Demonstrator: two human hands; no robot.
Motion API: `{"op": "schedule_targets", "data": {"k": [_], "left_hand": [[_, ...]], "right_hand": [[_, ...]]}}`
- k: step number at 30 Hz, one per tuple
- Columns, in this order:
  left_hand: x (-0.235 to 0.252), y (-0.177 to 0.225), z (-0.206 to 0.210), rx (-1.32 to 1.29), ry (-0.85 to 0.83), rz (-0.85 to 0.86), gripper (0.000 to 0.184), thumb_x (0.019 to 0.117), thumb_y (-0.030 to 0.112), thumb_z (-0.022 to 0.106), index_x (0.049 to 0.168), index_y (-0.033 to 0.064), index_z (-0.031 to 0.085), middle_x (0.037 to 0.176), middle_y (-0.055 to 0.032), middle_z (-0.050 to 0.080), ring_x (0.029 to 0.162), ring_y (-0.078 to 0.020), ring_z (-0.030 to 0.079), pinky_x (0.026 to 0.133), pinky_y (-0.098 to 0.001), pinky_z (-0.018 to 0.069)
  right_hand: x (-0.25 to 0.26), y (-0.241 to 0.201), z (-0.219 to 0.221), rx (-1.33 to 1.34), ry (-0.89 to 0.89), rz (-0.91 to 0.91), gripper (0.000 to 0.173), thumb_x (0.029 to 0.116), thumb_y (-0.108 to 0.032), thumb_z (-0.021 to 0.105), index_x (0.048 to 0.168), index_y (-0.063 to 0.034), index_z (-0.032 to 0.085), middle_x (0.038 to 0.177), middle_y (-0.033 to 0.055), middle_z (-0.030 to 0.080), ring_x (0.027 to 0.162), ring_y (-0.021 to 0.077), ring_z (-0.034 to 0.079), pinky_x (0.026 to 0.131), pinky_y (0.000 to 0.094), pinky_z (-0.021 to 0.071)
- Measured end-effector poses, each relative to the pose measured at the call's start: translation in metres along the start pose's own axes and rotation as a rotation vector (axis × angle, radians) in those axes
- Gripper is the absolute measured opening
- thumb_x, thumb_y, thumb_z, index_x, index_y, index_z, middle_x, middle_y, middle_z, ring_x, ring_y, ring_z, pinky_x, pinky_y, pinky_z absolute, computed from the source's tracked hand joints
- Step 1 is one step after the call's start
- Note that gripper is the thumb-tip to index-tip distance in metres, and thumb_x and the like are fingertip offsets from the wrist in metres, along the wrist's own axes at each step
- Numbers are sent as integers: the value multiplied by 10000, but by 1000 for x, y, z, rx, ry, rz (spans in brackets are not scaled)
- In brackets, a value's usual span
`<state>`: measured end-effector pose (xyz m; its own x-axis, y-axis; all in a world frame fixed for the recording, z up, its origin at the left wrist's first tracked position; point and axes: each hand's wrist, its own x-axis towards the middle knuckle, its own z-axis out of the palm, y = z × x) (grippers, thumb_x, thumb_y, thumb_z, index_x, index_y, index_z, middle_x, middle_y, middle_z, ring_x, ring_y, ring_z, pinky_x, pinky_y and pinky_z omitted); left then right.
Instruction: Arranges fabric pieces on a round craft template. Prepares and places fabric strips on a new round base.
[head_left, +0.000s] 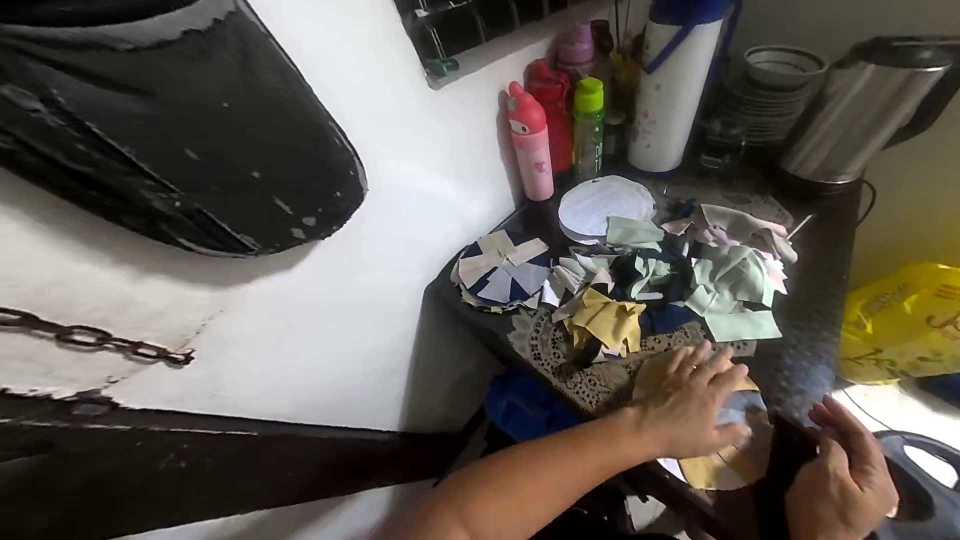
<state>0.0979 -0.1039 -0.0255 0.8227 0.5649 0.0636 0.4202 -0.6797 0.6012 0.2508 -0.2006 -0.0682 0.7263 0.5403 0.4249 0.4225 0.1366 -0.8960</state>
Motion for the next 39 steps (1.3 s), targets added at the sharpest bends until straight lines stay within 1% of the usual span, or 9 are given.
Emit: {"op": "schedule_targets", "data": {"k": [2,4,9,17,20,24,29,33,39], "left_hand": [[-5,-6,-16,16,210,-47,424,981,199,633,1373,38,637,1478,-173,563,1437,-358,453,1188,-530,338],[-7,-20,-40,100,303,-137,295,998,130,577,1242,34,712,1339,-168,655,1328,-354,557,1112,-522,423],[-10,-50,-87,238,46,-427,306,1035,129,472,1205,28,705,1285,-182,654,1287,-352,563,1096,-536,407],[49,-49,-93,284,201,-228,252,1028,96,526,1148,10,731,1169,-177,703,1186,-350,631,1021,-521,485],[67,-41,-87,349,109,-155,237,1026,120,553,1129,17,740,1162,-179,685,1201,-356,608,1030,-519,473],[87,-46,-77,391,-81,-298,233,1018,152,582,1119,-3,723,1225,-214,653,1235,-389,579,1029,-567,459],[88,-70,-97,63,168,-364,233,1009,155,597,1100,-17,726,1110,-225,711,1103,-385,670,969,-614,501],[79,-84,-125,-475,459,-421,160,972,92,671,1075,-27,701,997,-138,690,899,-204,631,837,-398,516],[43,-49,-139,-979,344,-500,159,1058,123,534,1195,54,577,1002,-49,659,789,-89,630,741,-258,542]], "right_hand": [[-1,0,1,-8,2,1,382,947,10,383,1215,185,591,1138,182,640,1018,2,595,881,139,478],[-1,1,0,-29,-1,-13,374,946,10,390,1198,182,607,1142,204,644,1040,31,599,907,157,475],[-2,2,1,-92,12,-17,372,947,6,401,1189,156,641,1140,232,656,1056,107,612,933,212,480],[-2,3,2,-132,31,-16,369,937,17,409,1169,124,675,1148,241,665,1069,166,628,941,248,491],[-2,4,2,-132,37,-15,370,935,17,411,1161,110,688,1130,232,670,1066,171,630,947,255,490],[-2,6,3,-119,30,-26,351,952,18,422,1158,105,693,1140,231,677,1086,183,639,963,261,498],[-2,6,3,-119,38,-29,344,955,20,425,1148,102,697,1120,224,677,1050,157,633,929,234,495],[-2,5,4,-115,39,-15,349,952,22,425,1155,103,698,1130,241,676,1059,186,636,940,263,494],[-3,0,4,-166,24,-37,346,942,31,448,1172,88,701,1155,254,671,1075,256,647,936,332,518]]}}
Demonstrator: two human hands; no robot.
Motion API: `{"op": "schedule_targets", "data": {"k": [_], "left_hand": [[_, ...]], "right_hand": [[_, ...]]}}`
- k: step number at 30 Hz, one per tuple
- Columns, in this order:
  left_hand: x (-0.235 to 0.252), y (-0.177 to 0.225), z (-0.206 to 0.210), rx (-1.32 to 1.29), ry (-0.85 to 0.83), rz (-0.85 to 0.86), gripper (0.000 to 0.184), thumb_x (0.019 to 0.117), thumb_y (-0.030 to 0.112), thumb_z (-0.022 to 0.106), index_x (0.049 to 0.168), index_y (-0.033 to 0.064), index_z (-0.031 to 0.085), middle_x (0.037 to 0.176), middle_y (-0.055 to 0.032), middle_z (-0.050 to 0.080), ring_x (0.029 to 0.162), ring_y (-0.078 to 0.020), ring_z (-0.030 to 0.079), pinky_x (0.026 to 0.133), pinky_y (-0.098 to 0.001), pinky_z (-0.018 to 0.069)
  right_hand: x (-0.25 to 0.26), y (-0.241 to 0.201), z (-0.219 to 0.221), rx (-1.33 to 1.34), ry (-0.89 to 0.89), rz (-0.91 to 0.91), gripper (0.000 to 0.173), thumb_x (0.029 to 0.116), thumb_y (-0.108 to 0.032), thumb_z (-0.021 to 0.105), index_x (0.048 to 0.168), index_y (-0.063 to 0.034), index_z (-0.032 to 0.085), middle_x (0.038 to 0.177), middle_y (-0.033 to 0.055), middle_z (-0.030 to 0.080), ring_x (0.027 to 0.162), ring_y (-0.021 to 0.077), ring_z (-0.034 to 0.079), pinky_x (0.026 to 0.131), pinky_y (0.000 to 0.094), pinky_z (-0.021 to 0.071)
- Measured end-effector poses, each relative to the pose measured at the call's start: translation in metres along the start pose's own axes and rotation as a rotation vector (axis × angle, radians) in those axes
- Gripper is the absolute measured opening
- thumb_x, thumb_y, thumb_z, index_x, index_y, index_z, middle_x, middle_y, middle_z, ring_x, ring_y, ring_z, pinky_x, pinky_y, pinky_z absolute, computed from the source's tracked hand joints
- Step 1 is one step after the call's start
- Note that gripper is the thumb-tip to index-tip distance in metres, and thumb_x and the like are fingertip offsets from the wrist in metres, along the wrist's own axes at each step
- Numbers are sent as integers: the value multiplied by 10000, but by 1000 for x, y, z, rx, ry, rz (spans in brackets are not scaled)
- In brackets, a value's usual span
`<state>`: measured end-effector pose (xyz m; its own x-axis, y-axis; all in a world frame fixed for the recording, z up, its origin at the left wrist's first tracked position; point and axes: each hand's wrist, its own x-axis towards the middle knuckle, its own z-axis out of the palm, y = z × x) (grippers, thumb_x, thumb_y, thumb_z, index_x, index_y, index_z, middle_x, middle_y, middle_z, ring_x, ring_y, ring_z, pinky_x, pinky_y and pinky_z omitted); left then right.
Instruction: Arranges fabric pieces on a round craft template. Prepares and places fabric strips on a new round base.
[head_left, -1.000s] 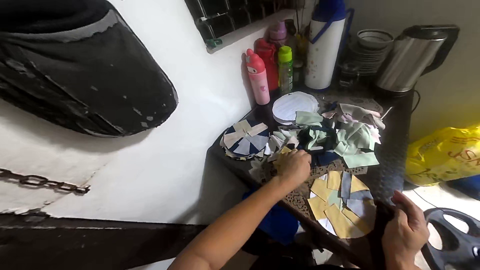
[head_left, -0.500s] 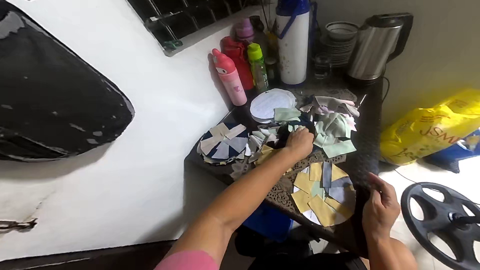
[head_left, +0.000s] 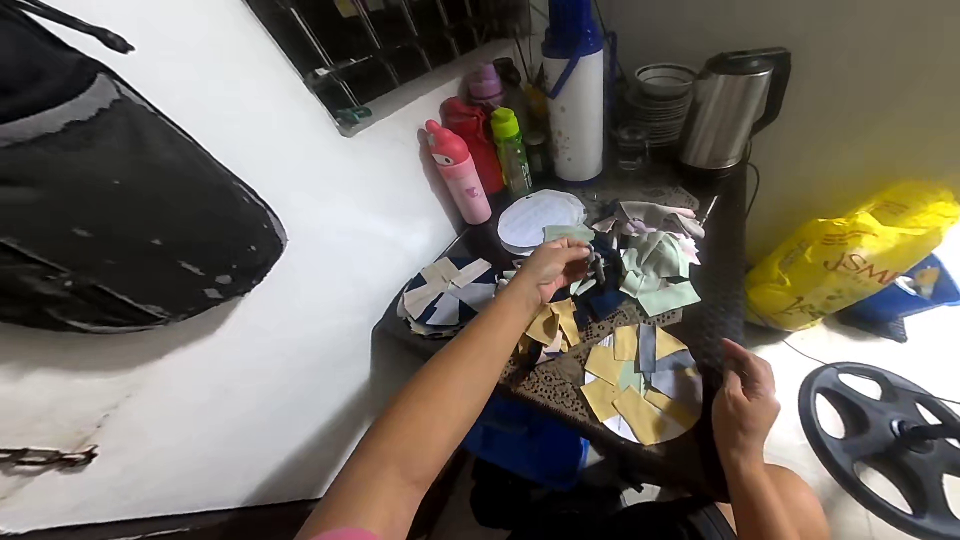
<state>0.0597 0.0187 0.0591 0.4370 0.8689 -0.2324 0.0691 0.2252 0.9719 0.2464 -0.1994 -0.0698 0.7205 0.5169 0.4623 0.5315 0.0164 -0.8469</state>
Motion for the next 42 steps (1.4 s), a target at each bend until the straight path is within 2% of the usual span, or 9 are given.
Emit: {"op": "schedule_targets", "data": {"k": [3,9,14,19,24,29,32,36,42], "left_hand": [[-32,-2,14,-40,-138,-50,155,1075,95,490,1196,34,566,1004,-64,692,825,-114,678,768,-268,573],[-121,-55,58,-171,-371,-167,106,1039,21,500,1104,15,584,1014,-58,710,858,-120,699,815,-290,591],[-175,-115,71,-297,-528,-361,138,1021,7,465,1038,54,594,980,-27,691,889,-136,694,854,-332,594],[-200,-153,80,-274,-642,-607,264,1104,253,356,1066,101,569,899,-9,689,823,-126,702,801,-310,594],[-207,-167,89,4,-771,-414,141,937,-25,632,1056,-2,559,882,-24,633,753,-86,652,738,-271,576],[-203,-170,88,122,-794,-272,130,908,-50,628,1036,-28,625,903,-43,652,771,-74,640,743,-258,561],[-203,-168,88,137,-772,-275,159,915,-83,555,1054,-51,625,939,-62,653,804,-79,646,762,-261,563],[-207,-173,90,69,-721,-359,126,1003,58,580,1101,-20,567,905,-23,629,774,-60,633,748,-244,552],[-209,-173,87,165,-775,-316,125,934,-21,664,1047,-65,636,916,-70,672,764,-64,649,745,-238,568]], "right_hand": [[-8,-19,-6,15,-108,-82,337,926,13,504,1196,81,694,1192,274,669,1113,337,654,928,435,542],[-57,-67,-30,49,-315,-125,441,914,-270,694,1216,50,659,1117,179,692,1014,206,668,855,340,561],[-116,-66,-81,235,-430,193,99,909,-54,672,967,13,714,843,-11,712,721,-24,654,687,169,575],[-151,-65,-124,-126,-596,227,160,913,-51,639,939,67,743,828,137,692,704,171,660,667,330,568],[-170,-68,-127,-229,-548,165,145,872,-42,644,920,70,721,817,167,693,685,213,666,635,349,567],[-170,-59,-123,128,-420,546,141,916,-6,562,937,23,698,751,0,699,641,22,650,629,212,567],[-165,-52,-118,512,-346,850,260,960,20,436,924,-55,683,706,-33,709,596,49,649,592,222,561],[-167,-50,-111,426,-347,794,254,977,-6,450,899,-74,683,720,-71,677,623,14,628,600,196,546],[-170,-44,-105,505,-304,823,296,1024,-55,444,859,-93,687,725,-42,696,621,33,639,604,204,555]]}}
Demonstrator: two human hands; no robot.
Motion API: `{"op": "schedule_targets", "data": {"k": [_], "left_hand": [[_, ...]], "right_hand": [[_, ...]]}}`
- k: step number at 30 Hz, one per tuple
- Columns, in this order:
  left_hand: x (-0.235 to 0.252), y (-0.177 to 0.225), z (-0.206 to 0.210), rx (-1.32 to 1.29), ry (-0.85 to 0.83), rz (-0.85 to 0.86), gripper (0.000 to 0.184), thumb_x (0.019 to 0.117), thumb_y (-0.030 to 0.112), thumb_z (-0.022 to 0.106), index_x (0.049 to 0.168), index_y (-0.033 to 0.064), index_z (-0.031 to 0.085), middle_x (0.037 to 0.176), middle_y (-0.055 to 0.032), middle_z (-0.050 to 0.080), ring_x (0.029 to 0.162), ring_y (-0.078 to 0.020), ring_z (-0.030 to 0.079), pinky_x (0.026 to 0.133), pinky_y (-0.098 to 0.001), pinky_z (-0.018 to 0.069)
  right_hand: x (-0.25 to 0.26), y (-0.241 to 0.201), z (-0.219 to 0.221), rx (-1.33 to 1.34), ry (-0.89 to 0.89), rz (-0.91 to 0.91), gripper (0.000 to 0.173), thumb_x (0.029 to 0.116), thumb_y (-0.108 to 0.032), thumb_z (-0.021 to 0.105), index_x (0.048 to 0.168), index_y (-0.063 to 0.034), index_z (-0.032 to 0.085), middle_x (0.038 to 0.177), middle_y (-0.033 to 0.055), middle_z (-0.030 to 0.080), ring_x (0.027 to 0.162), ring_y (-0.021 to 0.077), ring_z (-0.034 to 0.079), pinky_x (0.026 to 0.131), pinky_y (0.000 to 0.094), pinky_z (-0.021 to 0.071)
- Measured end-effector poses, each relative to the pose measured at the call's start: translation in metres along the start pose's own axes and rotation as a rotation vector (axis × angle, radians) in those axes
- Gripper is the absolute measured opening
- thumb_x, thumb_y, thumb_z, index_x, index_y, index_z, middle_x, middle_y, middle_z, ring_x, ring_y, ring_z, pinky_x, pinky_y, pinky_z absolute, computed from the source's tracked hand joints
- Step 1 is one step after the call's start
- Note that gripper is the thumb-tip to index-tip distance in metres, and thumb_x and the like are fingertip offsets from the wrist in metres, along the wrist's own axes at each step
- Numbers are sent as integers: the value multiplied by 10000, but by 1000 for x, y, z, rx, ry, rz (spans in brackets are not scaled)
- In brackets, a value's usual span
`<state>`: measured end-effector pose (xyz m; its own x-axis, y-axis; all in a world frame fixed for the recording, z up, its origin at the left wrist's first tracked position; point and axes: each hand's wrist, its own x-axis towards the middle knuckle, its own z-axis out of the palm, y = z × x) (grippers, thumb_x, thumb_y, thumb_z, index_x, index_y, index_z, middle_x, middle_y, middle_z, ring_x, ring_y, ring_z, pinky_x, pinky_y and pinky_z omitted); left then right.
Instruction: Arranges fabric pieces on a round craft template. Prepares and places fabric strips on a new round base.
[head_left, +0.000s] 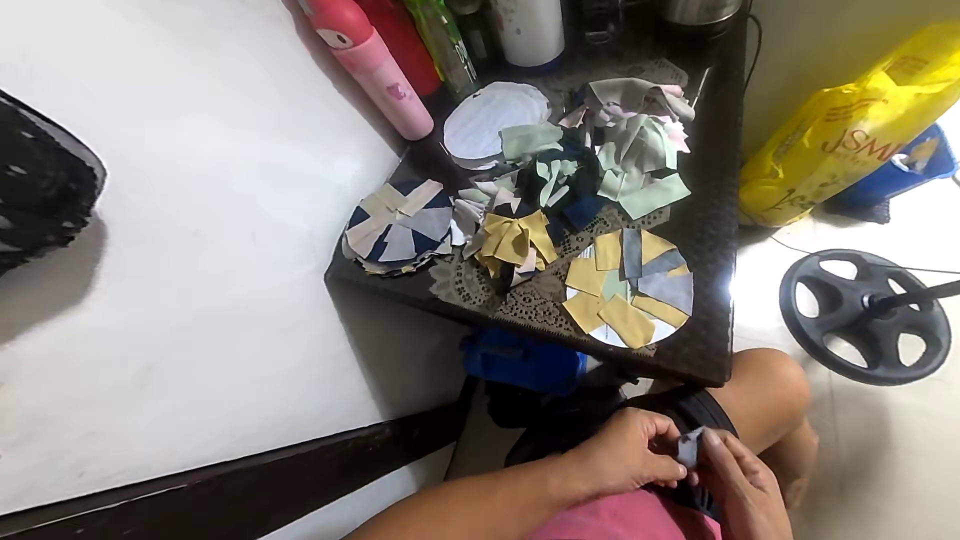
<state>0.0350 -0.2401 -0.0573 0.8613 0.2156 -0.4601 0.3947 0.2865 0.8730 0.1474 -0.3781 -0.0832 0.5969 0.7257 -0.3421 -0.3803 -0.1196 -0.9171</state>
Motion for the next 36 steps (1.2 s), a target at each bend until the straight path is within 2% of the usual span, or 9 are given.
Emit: {"op": "schedule_targets", "data": {"k": [4,12,17,19,22,24,27,29,36], "left_hand": [[-1,0,0,46,17,-18,115,975,28,612,1030,-63,659,878,-69,678,735,-68,649,720,-244,563],[-8,11,-5,-88,51,-56,151,1001,-26,514,1115,-30,614,918,-51,736,782,-90,724,739,-261,608],[-7,11,-9,125,159,69,163,954,10,533,996,-26,687,892,-40,673,761,-40,633,724,-211,543],[-8,11,-8,278,172,131,178,952,50,560,1000,-24,715,906,-74,682,764,-46,613,714,-206,516],[-12,15,-5,483,161,231,190,945,67,581,983,-13,749,929,-119,719,825,-99,655,747,-236,526],[-15,17,-3,552,163,268,185,938,54,582,983,-10,750,912,-120,728,821,-111,672,748,-241,537],[-18,24,-5,473,170,189,161,932,59,591,1046,3,691,855,-65,690,715,-59,635,673,-210,532],[-19,29,-10,339,148,101,161,947,33,605,1101,8,645,865,-34,687,727,-48,663,703,-217,573],[-21,30,-18,117,116,17,176,953,-51,573,1116,5,609,903,-24,712,785,-80,720,740,-249,618]], "right_hand": [[0,-1,2,20,-45,-12,161,908,56,578,926,-65,683,781,-32,709,652,36,653,628,203,568],[6,-12,5,460,30,220,296,1038,-55,360,909,-90,624,727,40,709,621,88,680,598,226,580],[5,-9,5,414,56,179,254,1021,-24,363,939,-75,598,746,53,723,607,97,691,559,221,576],[2,1,0,180,-6,-60,213,903,-1,469,1066,-75,584,964,13,726,796,71,695,668,223,577],[3,4,-6,-64,-183,-271,493,889,-260,666,1323,-52,562,1313,43,657,1205,143,621,973,305,533],[3,-1,-2,-102,-245,-251,495,886,-281,741,1291,-36,598,1195,17,696,1088,104,663,922,275,561],[7,-9,0,-27,-237,-108,183,865,-56,724,1046,-44,703,918,-8,725,772,54,685,710,208,591],[10,-8,-4,-21,-255,-33,87,876,-60,704,952,-78,741,782,-40,709,652,15,637,617,173,543],[13,-16,-10,161,-304,218,190,981,-76,556,910,-89,732,769,5,722,662,56,675,639,212,581]]}}
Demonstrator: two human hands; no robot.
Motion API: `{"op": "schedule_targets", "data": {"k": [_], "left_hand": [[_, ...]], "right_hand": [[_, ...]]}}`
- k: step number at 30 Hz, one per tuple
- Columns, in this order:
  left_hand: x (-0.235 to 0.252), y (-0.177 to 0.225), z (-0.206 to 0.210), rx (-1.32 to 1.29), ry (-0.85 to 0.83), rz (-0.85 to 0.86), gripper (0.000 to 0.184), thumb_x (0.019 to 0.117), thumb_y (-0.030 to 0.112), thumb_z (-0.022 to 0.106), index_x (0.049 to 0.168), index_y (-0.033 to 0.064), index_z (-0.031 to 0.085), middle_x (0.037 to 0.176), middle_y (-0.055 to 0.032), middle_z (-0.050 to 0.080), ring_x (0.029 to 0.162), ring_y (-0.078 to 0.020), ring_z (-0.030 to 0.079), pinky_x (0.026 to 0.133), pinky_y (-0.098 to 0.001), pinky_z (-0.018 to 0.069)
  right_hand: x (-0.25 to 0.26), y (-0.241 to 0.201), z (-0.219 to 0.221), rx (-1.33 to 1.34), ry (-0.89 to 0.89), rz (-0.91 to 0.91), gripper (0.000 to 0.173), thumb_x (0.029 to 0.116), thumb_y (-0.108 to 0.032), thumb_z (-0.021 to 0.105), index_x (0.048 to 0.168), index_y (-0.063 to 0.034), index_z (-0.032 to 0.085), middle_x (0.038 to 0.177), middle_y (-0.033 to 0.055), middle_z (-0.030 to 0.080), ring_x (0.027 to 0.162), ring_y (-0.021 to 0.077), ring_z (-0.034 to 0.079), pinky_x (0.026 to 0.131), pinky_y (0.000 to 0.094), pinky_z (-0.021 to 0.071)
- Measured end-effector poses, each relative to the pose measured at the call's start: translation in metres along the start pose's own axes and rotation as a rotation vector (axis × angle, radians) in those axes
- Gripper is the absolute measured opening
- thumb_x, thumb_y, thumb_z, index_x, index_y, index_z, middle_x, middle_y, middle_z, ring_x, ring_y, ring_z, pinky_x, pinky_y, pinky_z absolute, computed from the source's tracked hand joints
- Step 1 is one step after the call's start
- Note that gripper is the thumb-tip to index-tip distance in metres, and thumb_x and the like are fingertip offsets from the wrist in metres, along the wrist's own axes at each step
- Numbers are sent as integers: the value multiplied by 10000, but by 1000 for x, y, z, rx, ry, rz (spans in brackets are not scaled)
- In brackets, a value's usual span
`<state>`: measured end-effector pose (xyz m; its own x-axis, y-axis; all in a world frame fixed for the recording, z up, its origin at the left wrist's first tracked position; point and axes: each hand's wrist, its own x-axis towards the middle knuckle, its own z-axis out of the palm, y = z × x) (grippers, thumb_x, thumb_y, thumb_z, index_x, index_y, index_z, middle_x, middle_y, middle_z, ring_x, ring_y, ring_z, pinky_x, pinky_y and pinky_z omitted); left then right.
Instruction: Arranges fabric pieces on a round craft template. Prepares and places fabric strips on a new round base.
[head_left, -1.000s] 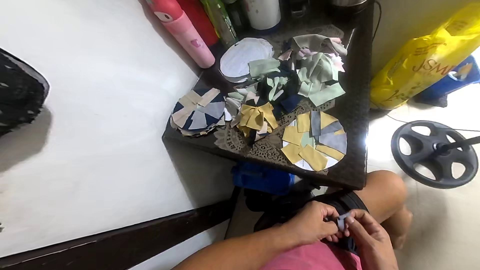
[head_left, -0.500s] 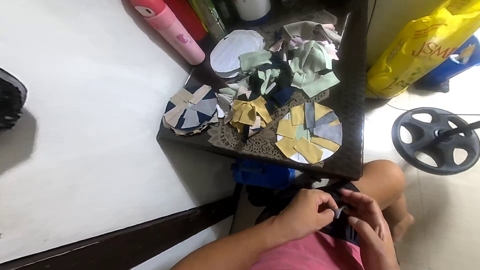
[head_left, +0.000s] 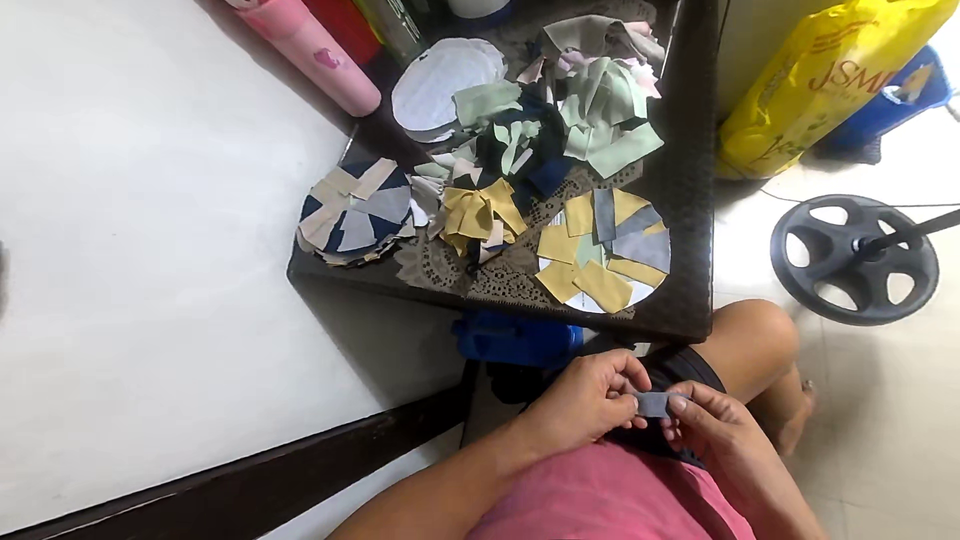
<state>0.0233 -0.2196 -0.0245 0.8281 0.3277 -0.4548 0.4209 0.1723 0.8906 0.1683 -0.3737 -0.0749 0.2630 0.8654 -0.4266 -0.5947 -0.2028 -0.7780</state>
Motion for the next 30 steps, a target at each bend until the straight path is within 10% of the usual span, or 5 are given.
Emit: {"op": "schedule_targets", "data": {"k": [11,18,23,30], "left_hand": [[-5,-19,-10,120,153,-6,201,941,-16,577,1124,14,654,929,-31,715,764,-57,695,725,-223,595],[-12,-40,15,618,397,660,149,930,51,577,959,32,722,995,-88,729,952,-131,695,861,-237,571],[-12,-44,27,774,309,643,233,849,196,762,999,37,681,1035,-119,708,1020,-209,692,905,-288,564],[-6,-44,24,600,361,591,117,935,74,613,913,22,715,957,-97,738,911,-127,713,825,-232,580]], "right_hand": [[1,-10,4,-242,122,-45,88,933,-52,626,898,-60,706,727,-1,705,611,76,676,585,227,590],[-1,-9,18,-395,134,-144,92,953,-20,583,999,-51,656,727,-12,714,605,74,693,564,226,597],[0,-10,27,-466,146,-129,115,979,-53,564,1022,-48,670,775,-2,718,639,87,709,586,249,620],[-5,-11,34,-795,173,-259,289,1004,-131,442,1105,-69,706,807,-49,734,697,8,707,651,208,608]]}}
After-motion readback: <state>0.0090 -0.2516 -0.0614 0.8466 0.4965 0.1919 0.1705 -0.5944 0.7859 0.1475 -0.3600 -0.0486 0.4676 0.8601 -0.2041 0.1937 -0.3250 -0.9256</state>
